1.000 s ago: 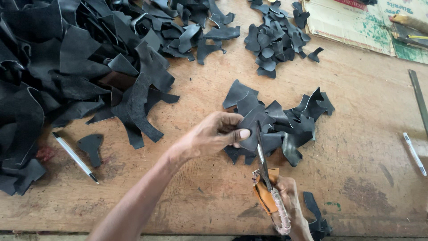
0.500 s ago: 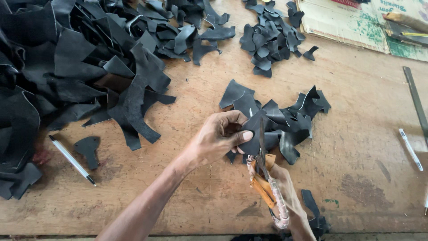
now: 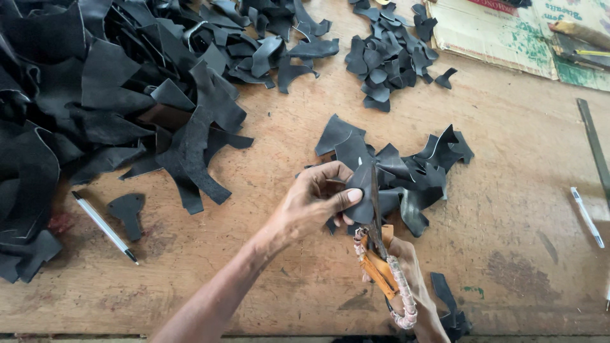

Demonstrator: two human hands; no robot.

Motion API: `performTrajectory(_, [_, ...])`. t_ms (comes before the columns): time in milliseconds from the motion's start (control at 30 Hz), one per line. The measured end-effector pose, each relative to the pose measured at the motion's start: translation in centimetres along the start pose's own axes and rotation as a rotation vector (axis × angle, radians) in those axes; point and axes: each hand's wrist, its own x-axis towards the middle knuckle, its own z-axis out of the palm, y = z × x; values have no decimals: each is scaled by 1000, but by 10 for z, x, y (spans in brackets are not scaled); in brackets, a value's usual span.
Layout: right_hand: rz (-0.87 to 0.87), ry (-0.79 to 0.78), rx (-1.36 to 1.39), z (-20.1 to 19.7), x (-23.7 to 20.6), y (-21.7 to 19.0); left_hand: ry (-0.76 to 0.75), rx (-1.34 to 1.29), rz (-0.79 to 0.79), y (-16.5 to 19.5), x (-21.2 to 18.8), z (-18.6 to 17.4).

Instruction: The person uses shears to cut black leather pieces on a wooden workbench. They repeatedly pick up pieces, trim edges, and place the cut pieces into a growing pile on the table.

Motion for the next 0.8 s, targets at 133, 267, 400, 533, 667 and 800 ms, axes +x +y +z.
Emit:
performTrajectory(133, [-70,-53,64,-3,0,9,35,-82,16,-11,1,5])
performTrajectory(267, [-125,-92,161,1,-2,13,29,-249,47,-24,3,10])
performTrajectory(400, [-157,-121,191,6,-4,12,46,-400,46,-34,5,16])
performTrajectory(533, [-168,-118,259,13,-5,15,65,-491,55,-40,4,20])
performTrajectory(667, [-218,-158,374,15,-2,22,90,-534,47,-44,2,23])
performTrajectory(800, [-189,-123,343,14,-1,27,103,-554,67,-48,2,27])
